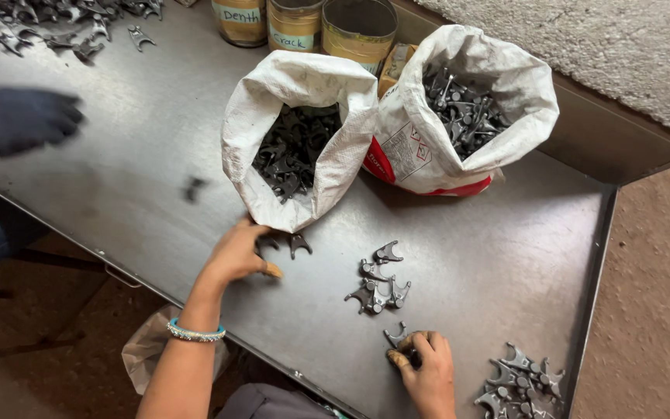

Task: The person sorts small metal parts by hand on a metal table, picking them up from a pile and placing them into a white sack. Another person wearing gloves is visible working at the same table in the background.

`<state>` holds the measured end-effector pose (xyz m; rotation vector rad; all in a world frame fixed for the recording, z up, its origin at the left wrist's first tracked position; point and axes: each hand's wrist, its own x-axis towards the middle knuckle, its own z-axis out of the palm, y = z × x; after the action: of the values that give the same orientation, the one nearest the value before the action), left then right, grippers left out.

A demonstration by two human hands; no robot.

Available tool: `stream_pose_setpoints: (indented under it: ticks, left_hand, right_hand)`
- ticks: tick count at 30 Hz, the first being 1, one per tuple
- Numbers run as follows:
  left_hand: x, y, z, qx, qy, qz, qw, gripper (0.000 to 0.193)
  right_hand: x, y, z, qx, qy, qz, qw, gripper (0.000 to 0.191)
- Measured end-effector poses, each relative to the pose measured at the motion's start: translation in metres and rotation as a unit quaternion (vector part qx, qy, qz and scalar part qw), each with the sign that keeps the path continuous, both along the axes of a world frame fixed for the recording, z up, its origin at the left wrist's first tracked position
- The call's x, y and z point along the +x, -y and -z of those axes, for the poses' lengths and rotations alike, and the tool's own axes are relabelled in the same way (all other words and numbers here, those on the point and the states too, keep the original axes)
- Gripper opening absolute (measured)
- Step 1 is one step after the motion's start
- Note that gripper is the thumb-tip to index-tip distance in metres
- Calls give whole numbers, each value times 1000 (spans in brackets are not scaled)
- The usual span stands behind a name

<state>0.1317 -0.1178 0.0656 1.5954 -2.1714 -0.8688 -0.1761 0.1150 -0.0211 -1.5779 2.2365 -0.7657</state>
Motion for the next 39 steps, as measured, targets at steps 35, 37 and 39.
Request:
stream_pose_setpoints:
  ticks: [35,37,39]
  left_hand:
    - [-25,31,-4,-10,114,141,983,123]
    - [-35,20,-2,25,107,133,985,122]
    - [-46,6,1,40,83,126,988,119]
  right_hand:
    - [6,7,-10,-3,62,23,998,30]
    - [6,4,-16,15,106,44,993,30]
    - [4,1,-21,-21,129,44,990,31]
